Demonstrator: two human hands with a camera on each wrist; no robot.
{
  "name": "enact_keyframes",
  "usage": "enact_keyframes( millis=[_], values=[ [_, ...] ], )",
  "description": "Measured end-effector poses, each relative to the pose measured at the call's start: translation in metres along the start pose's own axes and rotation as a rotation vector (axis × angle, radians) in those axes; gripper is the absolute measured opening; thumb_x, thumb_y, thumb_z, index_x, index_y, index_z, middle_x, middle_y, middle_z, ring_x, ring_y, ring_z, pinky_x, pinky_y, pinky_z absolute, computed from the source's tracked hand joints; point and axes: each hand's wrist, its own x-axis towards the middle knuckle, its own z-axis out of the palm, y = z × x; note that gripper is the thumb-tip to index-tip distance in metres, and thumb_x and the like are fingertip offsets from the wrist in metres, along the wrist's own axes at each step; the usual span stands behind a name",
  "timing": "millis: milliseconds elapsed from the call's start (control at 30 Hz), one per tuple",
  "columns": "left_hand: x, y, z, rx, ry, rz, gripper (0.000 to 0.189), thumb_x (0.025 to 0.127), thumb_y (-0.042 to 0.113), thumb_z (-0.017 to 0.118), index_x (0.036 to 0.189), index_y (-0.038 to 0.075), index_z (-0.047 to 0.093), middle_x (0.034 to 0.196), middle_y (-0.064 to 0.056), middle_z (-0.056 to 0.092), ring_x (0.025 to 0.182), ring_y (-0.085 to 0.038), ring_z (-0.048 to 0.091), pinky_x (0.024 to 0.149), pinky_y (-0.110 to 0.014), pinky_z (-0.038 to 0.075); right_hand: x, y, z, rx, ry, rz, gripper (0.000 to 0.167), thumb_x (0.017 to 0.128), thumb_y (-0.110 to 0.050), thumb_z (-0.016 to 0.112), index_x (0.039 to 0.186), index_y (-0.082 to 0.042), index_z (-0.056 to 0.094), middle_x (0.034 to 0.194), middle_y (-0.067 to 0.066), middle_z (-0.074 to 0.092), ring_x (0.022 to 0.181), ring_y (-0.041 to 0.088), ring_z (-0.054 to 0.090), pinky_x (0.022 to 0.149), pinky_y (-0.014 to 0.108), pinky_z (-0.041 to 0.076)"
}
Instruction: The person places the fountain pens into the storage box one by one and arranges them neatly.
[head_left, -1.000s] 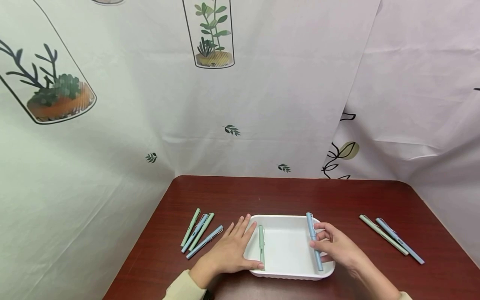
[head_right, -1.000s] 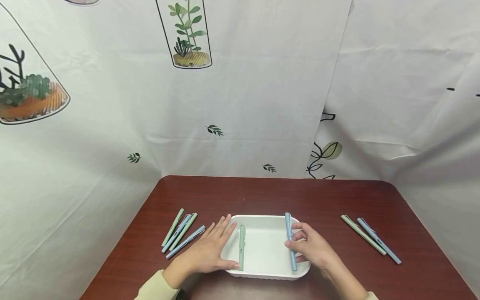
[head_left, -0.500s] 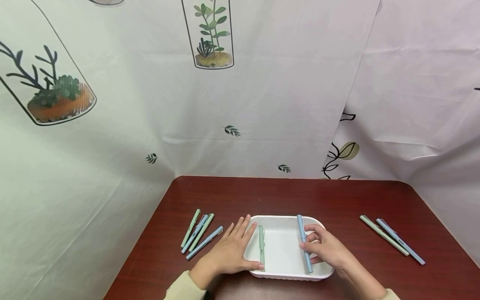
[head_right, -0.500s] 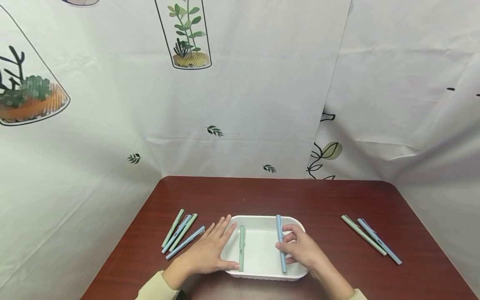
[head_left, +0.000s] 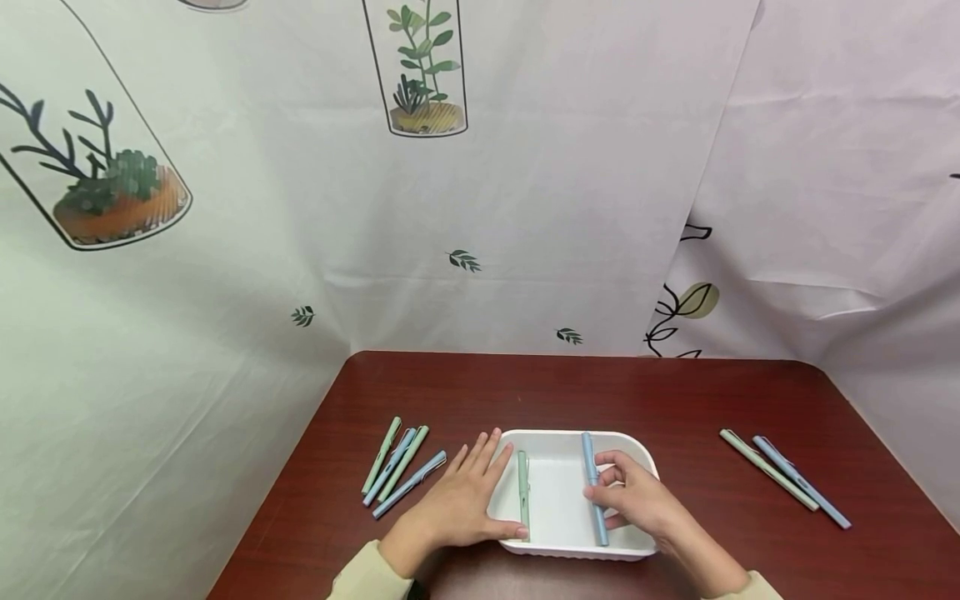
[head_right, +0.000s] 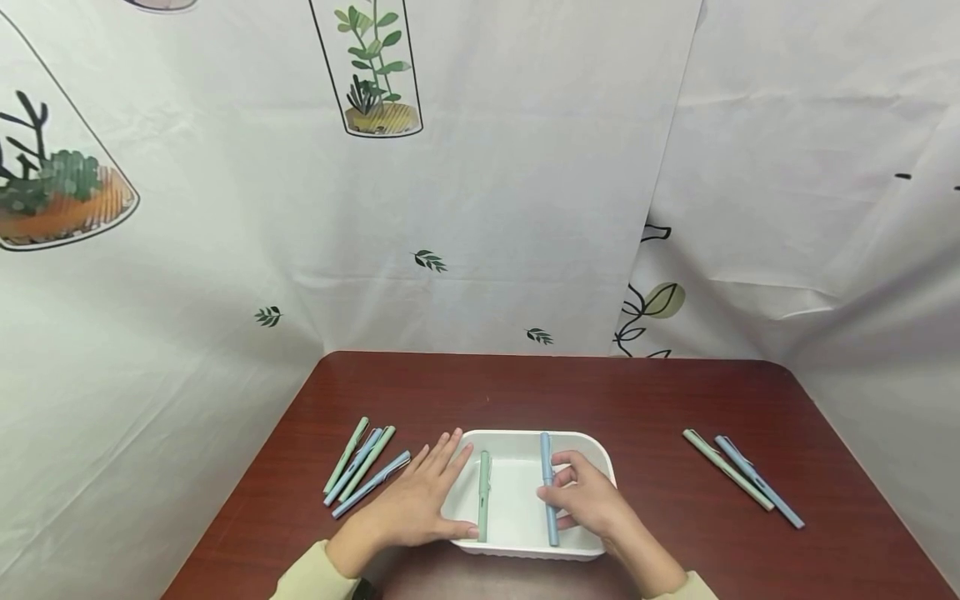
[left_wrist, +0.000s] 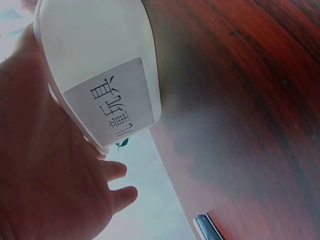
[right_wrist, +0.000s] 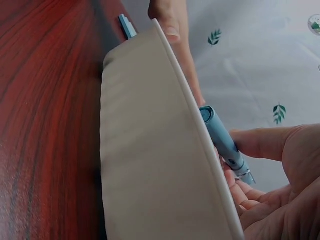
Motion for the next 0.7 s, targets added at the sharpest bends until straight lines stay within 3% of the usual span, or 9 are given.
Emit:
enact_keyframes(
  millis=[700],
  values=[
    [0.001, 0.0, 0.0, -0.018, 0.002, 0.002, 0.11, 0.083, 0.077, 0.061, 0.162, 0.012, 0.022, 0.17, -0.014, 0.011, 0.155, -0.035, 0.017, 0.121, -0.055, 0.024, 0.009, 0.003, 0.025, -0.006, 0.014, 0.014, 0.055, 0.084, -0.004, 0.075, 0.13, 0.008, 0.047, 0.089, 0.009, 0.056, 0.073, 0.019, 0.062, 0.059, 0.04, 0.059]
  ],
)
